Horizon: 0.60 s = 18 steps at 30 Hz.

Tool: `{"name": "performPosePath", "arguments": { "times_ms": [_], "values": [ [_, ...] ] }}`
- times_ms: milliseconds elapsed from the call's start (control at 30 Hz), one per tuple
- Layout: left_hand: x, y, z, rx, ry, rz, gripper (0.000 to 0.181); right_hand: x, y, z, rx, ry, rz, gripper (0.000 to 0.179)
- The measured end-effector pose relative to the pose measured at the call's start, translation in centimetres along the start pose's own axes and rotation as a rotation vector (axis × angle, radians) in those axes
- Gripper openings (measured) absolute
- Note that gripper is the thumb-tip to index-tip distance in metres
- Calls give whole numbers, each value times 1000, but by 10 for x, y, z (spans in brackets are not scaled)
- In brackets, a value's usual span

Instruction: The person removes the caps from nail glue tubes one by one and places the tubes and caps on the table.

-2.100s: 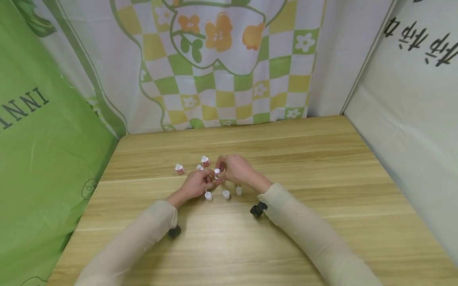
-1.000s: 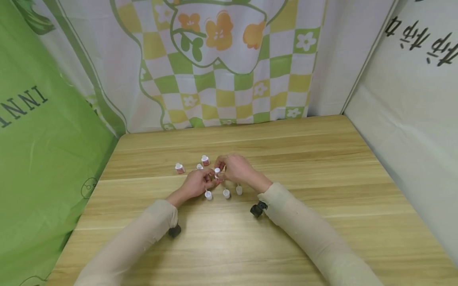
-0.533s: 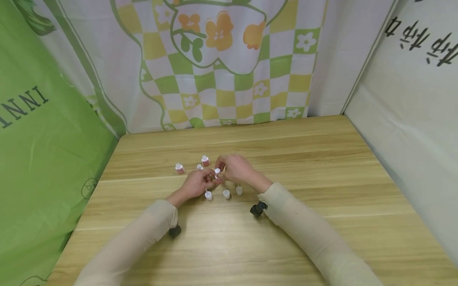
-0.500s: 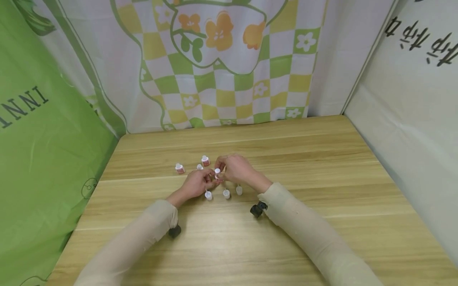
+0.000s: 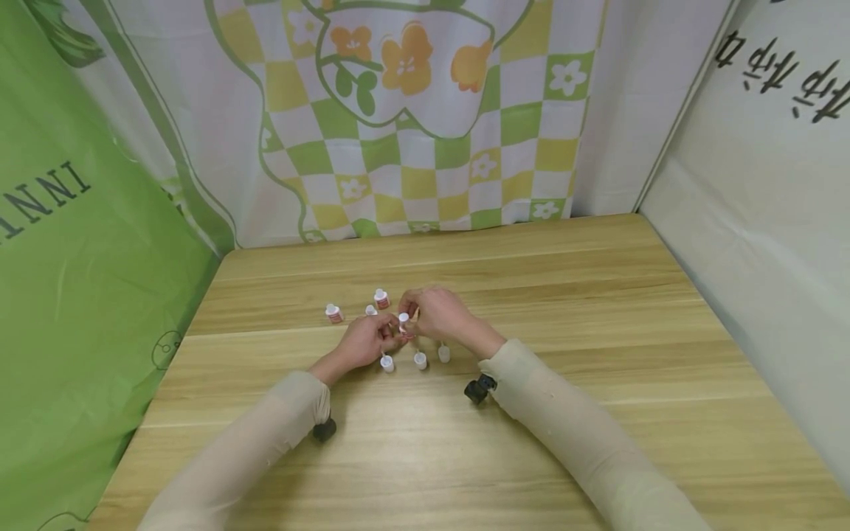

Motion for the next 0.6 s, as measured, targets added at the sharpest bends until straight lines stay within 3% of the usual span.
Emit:
{"name": "performPosePath", "arguments": {
  "times_ms": [600],
  "values": [
    [1, 0, 0, 2, -12, 5, 19, -1, -1, 0, -10, 1, 8, 20]
  ]
}}
Point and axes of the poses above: each hand's wrist, its own z-axis towards the middle knuckle, its own y-axis out of the palm, x = y × z, the point moved 1 cm from there along z, towards the middle knuckle, and after that the axes turned 6 degrees about -z, right-handed, at the moved point
